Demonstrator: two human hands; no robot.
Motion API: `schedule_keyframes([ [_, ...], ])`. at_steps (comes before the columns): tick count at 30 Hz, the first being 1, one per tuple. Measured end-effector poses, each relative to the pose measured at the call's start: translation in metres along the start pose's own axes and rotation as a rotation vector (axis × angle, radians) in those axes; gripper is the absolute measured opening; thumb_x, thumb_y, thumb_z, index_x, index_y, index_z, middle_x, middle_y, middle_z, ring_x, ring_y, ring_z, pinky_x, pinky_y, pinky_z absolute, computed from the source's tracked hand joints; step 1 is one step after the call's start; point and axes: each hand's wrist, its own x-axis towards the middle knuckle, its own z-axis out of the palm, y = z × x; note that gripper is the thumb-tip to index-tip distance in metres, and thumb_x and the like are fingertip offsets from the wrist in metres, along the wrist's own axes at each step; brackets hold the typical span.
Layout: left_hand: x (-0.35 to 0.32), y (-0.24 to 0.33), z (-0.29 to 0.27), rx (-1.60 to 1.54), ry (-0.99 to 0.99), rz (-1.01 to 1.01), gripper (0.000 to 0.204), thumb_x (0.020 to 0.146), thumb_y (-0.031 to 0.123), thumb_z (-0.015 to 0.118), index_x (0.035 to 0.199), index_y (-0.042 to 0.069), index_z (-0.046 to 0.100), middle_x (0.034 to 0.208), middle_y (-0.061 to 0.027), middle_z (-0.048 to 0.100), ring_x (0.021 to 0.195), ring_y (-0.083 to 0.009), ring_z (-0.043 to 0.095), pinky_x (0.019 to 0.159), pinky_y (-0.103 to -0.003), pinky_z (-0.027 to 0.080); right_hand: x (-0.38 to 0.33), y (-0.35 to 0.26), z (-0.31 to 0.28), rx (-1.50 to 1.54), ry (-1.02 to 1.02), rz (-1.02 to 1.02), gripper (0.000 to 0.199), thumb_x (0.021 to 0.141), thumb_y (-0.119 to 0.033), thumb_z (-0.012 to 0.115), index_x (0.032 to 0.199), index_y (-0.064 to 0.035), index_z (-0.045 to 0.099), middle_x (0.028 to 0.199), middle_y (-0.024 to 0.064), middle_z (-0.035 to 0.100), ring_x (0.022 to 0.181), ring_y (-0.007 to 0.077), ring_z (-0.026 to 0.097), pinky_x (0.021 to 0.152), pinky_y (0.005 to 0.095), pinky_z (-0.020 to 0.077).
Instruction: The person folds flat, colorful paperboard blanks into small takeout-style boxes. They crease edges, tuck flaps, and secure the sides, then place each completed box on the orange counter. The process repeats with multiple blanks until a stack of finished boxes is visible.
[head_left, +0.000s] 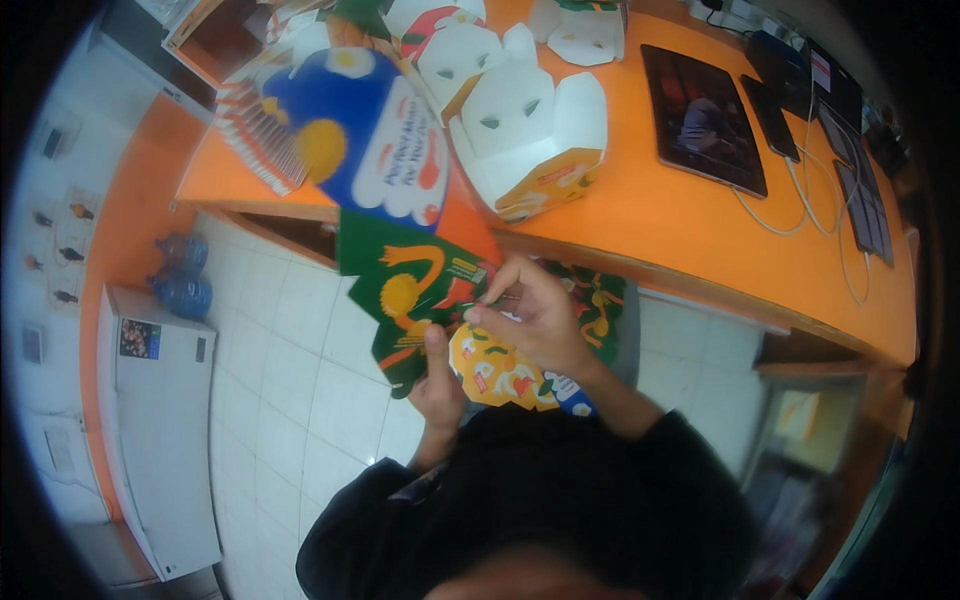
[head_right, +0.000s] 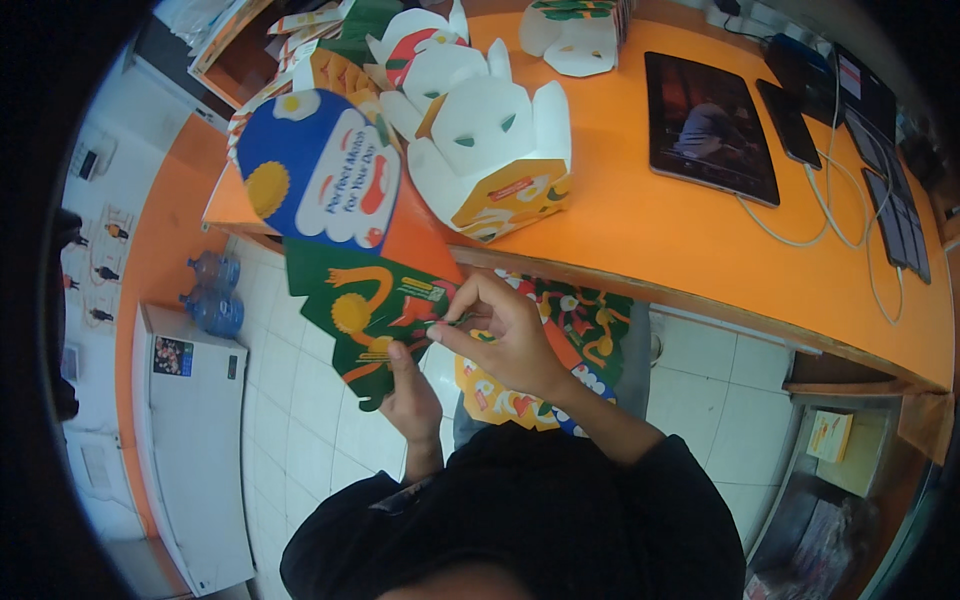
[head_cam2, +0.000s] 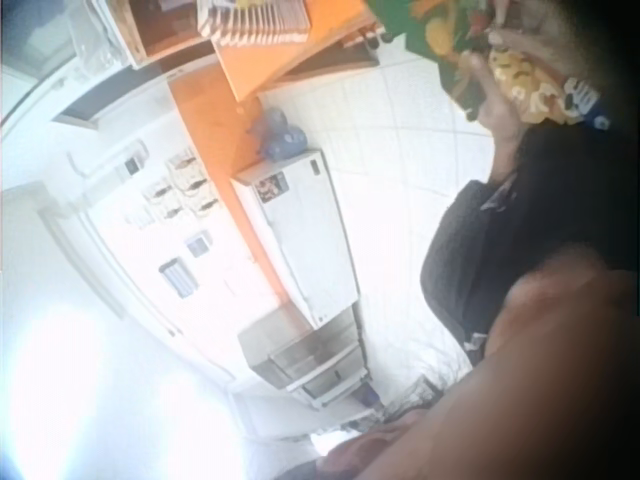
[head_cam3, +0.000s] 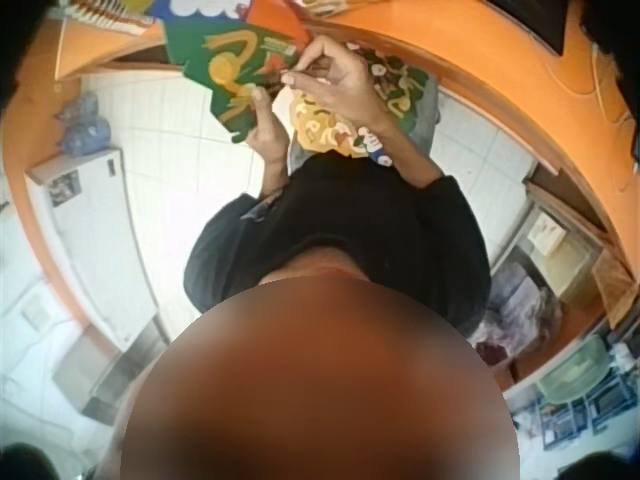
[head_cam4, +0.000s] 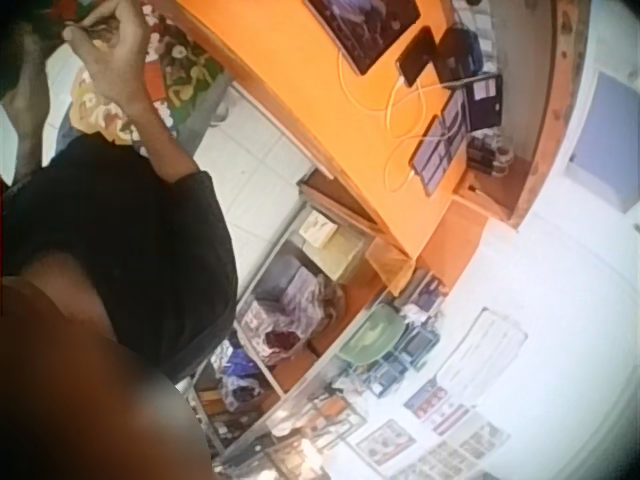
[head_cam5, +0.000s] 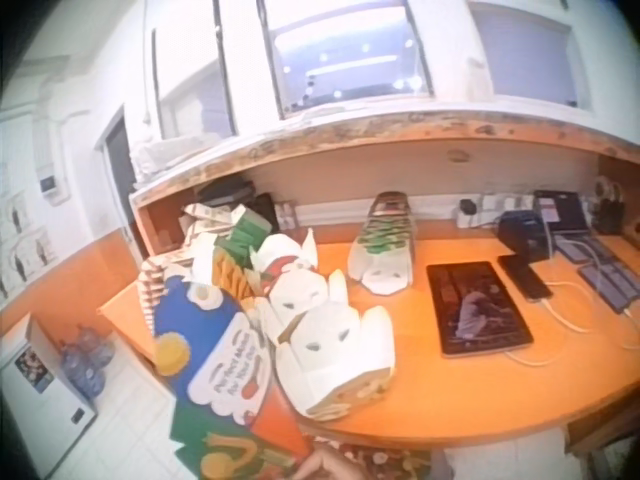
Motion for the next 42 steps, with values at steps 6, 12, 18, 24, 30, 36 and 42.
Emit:
schedule_keyframes([
  [6,-0.007,-0.002,-0.006,-0.015,-0.049,0.085,0.04,0.095,0.014,0.048,0.13,-0.003,0.041,0.127,-0.0139,0.051,0.113,-0.023,0.052,0.099,-0.039,0.04,-0.003,-0.013,-0.013,0.266,-0.056,-0.012,0.048,0.076,-0.002,0.075,0.113,-0.0029,0.045,0.109,0.0066,0.046,0.092,0.0153,0.062,0.074,0.0249,0.0537],
  [12,-0.024,0.011,-0.033,-0.136,-0.113,-0.005,0.05,0.09,0.017,0.053,0.133,-0.004,0.037,0.124,-0.0147,0.052,0.11,-0.0257,0.054,0.094,-0.042,0.044,0.011,-0.02,-0.023,0.105,-0.128,-0.212,0.08,0.067,-0.013,0.084,0.132,-0.0066,0.037,0.132,0.0104,0.037,0.1,0.0182,0.058,0.07,0.0263,0.0495],
  [18,-0.031,0.038,-0.058,-0.003,-0.164,-0.222,0.06,0.077,0.013,0.072,0.128,-0.001,0.045,0.12,-0.0122,0.056,0.109,-0.0238,0.054,0.096,-0.038,0.042,0.016,-0.025,-0.017,-0.023,-0.41,-0.006,0.091,0.067,-0.015,0.083,0.142,-0.0085,0.032,0.125,0.0153,0.054,0.098,0.0164,0.061,0.07,0.0266,0.0479],
  [24,-0.028,0.053,-0.058,0.128,-0.113,-0.275,0.069,0.071,0.021,0.075,0.129,-0.002,0.043,0.12,-0.0148,0.054,0.105,-0.023,0.056,0.089,-0.036,0.046,0.011,-0.024,-0.009,-0.021,-0.414,0.196,0.077,0.07,-0.011,0.081,0.135,-0.0068,0.041,0.086,0.0105,0.069,0.076,0.0157,0.067,0.072,0.026,0.0484],
  [30,-0.007,0.058,-0.054,0.3,-0.364,-0.297,0.058,0.074,0.028,0.072,0.117,-0.004,0.05,0.104,-0.014,0.059,0.089,-0.0214,0.06,0.079,-0.031,0.048,0.01,-0.028,-0.011,-0.27,-0.394,0.246,0.071,0.063,-0.017,0.085,0.122,-0.0058,0.046,0.086,0.0083,0.063,0.083,0.0167,0.064,0.078,0.0294,0.0475],
  [36,0.002,0.057,-0.049,0.344,-0.605,-0.472,0.069,0.076,0.032,0.071,0.127,-0.005,0.043,0.104,-0.0147,0.062,0.096,-0.0203,0.06,0.084,-0.032,0.048,0.004,-0.031,-0.012,-0.455,-0.242,-0.124,0.094,0.056,-0.032,0.089,0.133,-0.0109,0.039,0.133,0.0164,0.038,0.127,0.0319,0.037,0.103,0.0436,0.033],
  [42,0.006,0.045,-0.06,0.289,-0.843,-0.292,0.059,0.082,0.022,0.06,0.133,0.0,0.042,0.13,-0.0212,0.048,0.118,-0.0315,0.051,0.096,-0.038,0.041,0.0,-0.032,-0.017,-0.651,-0.38,-0.092,0.091,0.07,-0.036,0.08,0.144,-0.0141,0.032,0.149,0.0186,0.023,0.137,0.0335,0.027,0.11,0.0443,0.0257],
])
